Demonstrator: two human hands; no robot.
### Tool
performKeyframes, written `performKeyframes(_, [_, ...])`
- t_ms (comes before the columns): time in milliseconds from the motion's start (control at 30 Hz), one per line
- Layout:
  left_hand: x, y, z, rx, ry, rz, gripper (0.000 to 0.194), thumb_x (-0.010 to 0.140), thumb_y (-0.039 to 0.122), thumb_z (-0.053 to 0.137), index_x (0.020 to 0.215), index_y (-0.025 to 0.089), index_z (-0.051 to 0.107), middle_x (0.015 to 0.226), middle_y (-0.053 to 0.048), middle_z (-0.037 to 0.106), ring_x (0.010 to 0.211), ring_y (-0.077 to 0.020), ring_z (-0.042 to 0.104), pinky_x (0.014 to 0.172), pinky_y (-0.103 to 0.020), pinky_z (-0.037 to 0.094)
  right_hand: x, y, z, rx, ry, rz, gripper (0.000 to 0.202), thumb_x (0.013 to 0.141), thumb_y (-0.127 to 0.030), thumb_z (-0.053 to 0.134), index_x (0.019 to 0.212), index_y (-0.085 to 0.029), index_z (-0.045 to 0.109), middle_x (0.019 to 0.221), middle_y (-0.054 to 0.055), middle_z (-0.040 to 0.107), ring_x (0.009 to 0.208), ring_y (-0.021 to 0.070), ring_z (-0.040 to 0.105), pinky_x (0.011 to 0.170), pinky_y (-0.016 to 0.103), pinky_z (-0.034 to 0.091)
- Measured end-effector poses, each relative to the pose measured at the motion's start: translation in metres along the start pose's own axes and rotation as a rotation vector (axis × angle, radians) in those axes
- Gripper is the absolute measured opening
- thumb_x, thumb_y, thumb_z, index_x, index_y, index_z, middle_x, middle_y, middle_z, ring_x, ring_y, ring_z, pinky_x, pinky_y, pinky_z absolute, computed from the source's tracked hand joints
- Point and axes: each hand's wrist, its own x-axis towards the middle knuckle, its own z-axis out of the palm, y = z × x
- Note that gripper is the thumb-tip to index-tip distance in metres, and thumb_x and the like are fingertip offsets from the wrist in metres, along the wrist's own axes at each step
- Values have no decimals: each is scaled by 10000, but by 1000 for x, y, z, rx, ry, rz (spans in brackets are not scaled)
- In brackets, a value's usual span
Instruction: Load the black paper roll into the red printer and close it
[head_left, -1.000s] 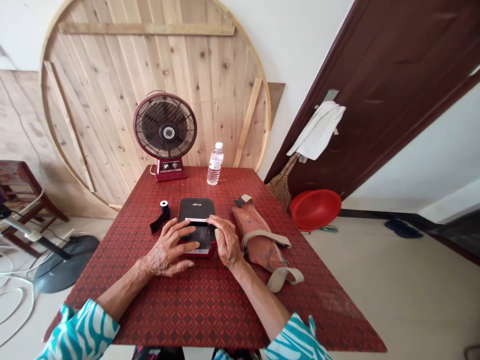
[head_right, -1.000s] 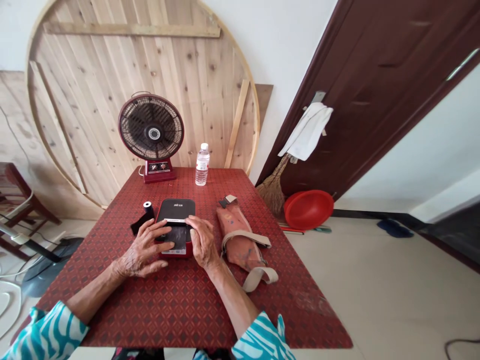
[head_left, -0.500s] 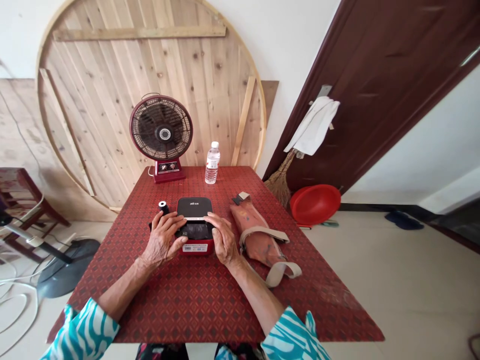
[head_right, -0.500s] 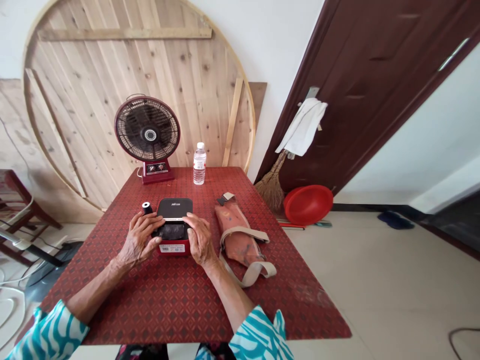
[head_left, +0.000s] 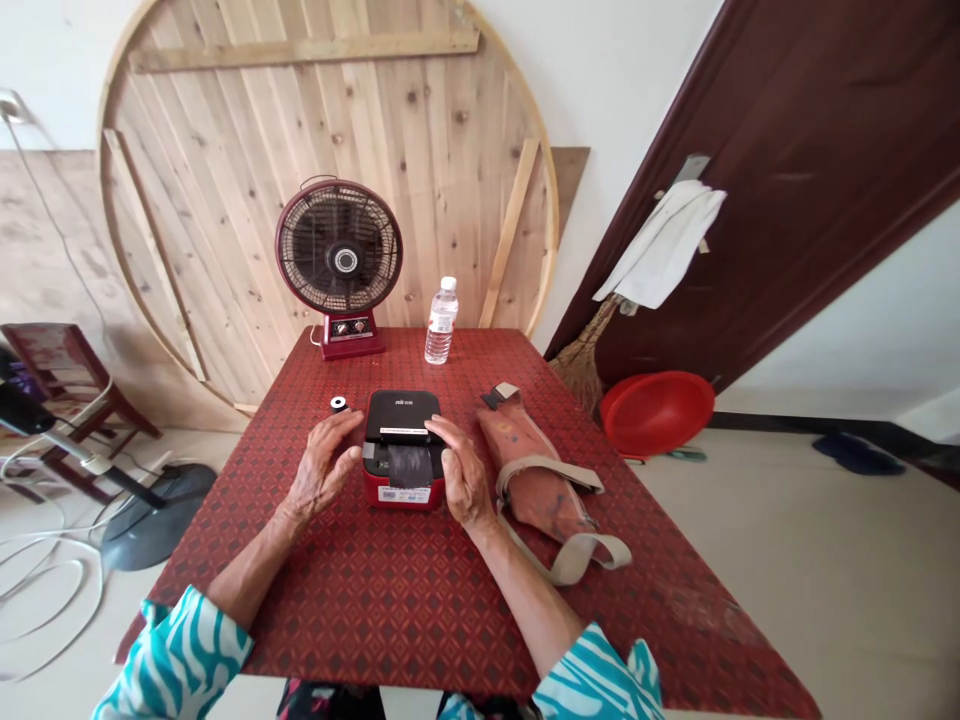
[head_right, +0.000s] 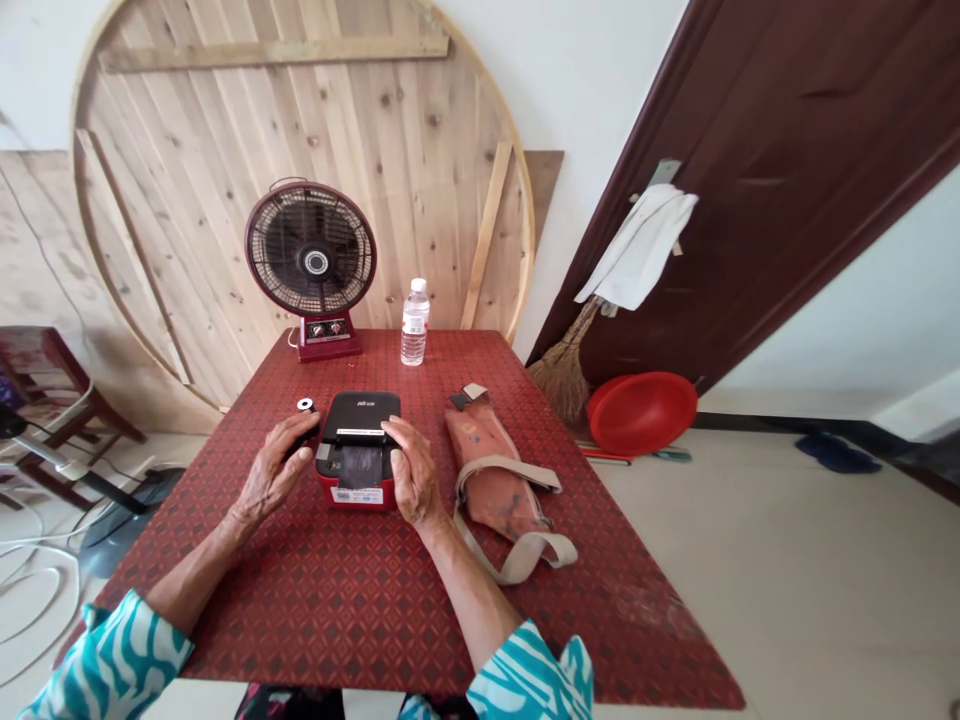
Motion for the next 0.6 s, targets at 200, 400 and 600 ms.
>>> performKeyframes(200, [3, 6, 6, 136, -60, 159, 431, 935, 442, 416, 1290, 211, 496, 1317, -114, 550, 1283, -260, 435, 1062, -466, 306, 0, -2, -2, -17, 5, 16, 405, 967, -352, 277, 1282, -248, 509, 1283, 85, 585, 1257, 225, 498, 1057, 469, 390])
performKeyframes(400, [7, 9, -2, 28, -40, 46, 391, 969, 404, 332, 1236, 215, 545, 1283, -96, 579, 1221, -217, 499, 1021, -406, 379, 2, 2, -4, 0, 95, 55, 385, 968, -351, 268, 1189, -253, 567, 1218, 83, 601, 1181, 221, 536, 1023, 463, 425])
performKeyframes(600, [12, 8, -5, 11, -55, 30, 385, 966, 397, 334, 1009, 208, 666, 1116, -75, 665, 1122, -217, 556, 1001, -415, 391, 2, 2, -4, -28, 91, 80, 327, 956, -328, 330, 1102, -248, 612, 1083, 78, 644, 1073, 219, 571, 957, 436, 455])
